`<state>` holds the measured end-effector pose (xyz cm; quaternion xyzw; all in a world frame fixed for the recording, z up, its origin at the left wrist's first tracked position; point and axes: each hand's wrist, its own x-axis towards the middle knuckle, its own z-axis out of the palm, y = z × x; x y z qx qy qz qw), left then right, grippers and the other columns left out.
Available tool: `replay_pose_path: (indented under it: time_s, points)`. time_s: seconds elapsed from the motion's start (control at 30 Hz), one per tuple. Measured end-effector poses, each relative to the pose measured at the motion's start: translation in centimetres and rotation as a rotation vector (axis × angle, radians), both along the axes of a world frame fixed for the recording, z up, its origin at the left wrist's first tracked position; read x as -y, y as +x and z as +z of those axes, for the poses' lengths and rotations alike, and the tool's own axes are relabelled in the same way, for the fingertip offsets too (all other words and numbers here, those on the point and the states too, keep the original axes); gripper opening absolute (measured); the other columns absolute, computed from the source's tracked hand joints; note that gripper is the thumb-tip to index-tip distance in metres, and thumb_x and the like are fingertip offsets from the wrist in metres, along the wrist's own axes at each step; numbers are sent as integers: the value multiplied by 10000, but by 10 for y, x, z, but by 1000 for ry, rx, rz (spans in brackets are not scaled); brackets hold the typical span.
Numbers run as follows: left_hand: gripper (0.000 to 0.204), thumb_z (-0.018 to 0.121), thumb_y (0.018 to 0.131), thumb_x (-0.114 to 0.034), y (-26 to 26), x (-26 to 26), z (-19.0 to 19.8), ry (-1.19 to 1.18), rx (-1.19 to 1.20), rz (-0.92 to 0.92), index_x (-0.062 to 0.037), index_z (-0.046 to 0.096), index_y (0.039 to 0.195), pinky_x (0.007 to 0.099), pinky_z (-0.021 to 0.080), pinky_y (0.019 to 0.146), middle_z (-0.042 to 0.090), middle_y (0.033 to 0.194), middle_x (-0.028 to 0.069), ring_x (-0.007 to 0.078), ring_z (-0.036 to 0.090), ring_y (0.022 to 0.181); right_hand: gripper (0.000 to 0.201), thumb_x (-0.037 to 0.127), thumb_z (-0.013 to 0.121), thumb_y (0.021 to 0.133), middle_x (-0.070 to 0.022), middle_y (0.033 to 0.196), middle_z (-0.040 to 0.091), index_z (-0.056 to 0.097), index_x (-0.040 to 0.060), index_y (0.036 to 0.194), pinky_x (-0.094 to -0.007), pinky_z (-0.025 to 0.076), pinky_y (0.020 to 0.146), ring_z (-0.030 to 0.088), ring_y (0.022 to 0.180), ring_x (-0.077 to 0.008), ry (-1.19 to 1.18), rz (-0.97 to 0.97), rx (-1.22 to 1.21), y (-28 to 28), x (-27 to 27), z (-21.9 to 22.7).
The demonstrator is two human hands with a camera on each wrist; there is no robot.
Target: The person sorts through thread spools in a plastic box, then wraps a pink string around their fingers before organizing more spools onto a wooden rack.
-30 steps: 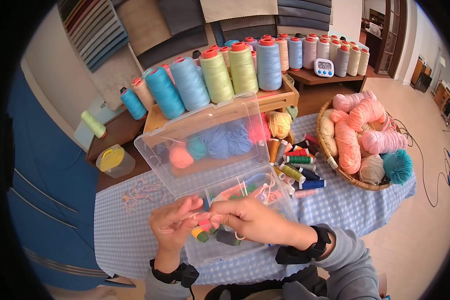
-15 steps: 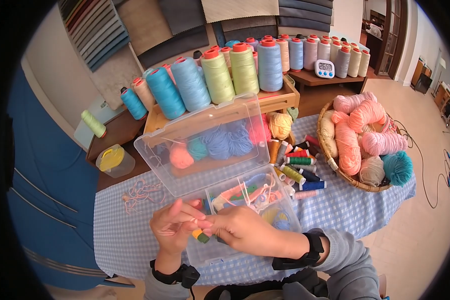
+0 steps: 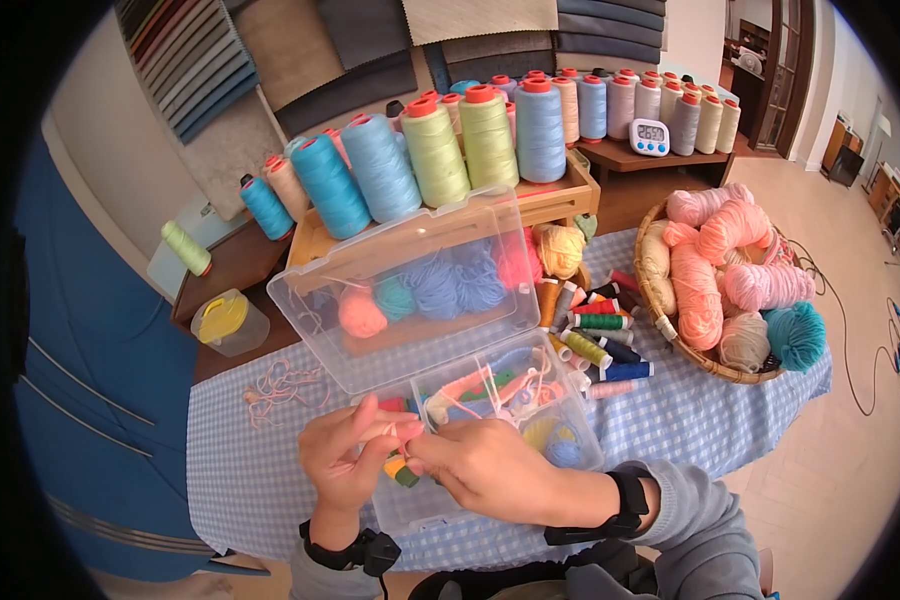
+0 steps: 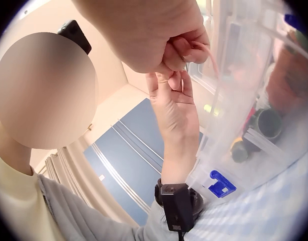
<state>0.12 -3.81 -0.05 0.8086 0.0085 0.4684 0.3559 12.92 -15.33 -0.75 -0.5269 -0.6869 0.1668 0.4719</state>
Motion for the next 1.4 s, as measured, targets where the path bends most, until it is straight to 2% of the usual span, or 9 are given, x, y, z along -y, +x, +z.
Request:
replay_pose_path:
  time_s: [0.17,0.27,0.33,0.53,0.6,0.83,1.03,1.2,1.4]
  points:
    - [383,685,681,2,1,-3,-4,66,-47,50,-45,625,1057,221,425,470,658,690,63,131,567,504,46,87,539,816,-99,668,575,566,55,837,-363,429,529,566,606,-284,-188,-68,136,3,9,20]
    - [390,693,674,-2,0,-3,-4,76,-68,51,-46,626,1055,222,421,463,655,683,62,135,565,497,65,45,549,778,-95,666,576,564,60,839,-357,432,519,572,602,-280,-125,-84,169,8,11,21]
    - [391,697,672,-5,0,-3,-3,71,-76,45,-45,626,1055,220,423,466,653,682,64,137,568,499,132,53,574,729,-118,558,502,524,53,851,-398,386,461,531,530,-298,-43,-75,160,12,11,25]
    - [370,710,674,-35,1,-1,-3,49,-67,-29,-44,632,1036,218,440,479,657,702,63,139,590,517,147,46,575,716,-111,567,500,522,69,851,-393,386,481,539,559,-294,32,-113,252,21,5,31]
    - [376,709,678,-34,1,-2,-6,-78,-98,-157,-41,626,1045,220,443,490,662,716,60,130,595,533,137,50,572,722,-112,569,502,522,72,847,-393,386,486,540,565,-294,32,-116,241,20,4,30]
    - [390,694,706,-61,-5,-2,-12,-224,-45,-188,-47,607,1086,213,429,541,666,719,40,119,567,556,105,70,553,761,-122,588,525,521,71,861,-400,391,497,544,574,-303,-83,-82,86,15,1,22]
    - [387,691,696,-50,-3,-6,-12,-88,24,-57,-52,614,1076,232,395,590,664,702,5,112,537,576,90,99,537,811,-134,657,582,547,44,882,-387,430,531,573,611,-316,-178,8,-192,1,0,11]
    - [444,687,661,-12,0,-5,1,176,-87,135,-64,608,1095,243,410,614,640,669,8,125,542,574,103,111,527,826,-151,645,574,558,35,888,-389,437,534,570,592,-323,-292,36,-106,4,5,21]
    - [476,672,687,-2,3,-1,0,24,-224,1,-58,572,1148,251,422,571,626,655,15,148,563,575,89,127,529,822,-142,585,549,547,44,851,-391,420,494,556,545,-318,-248,-10,70,18,11,43]
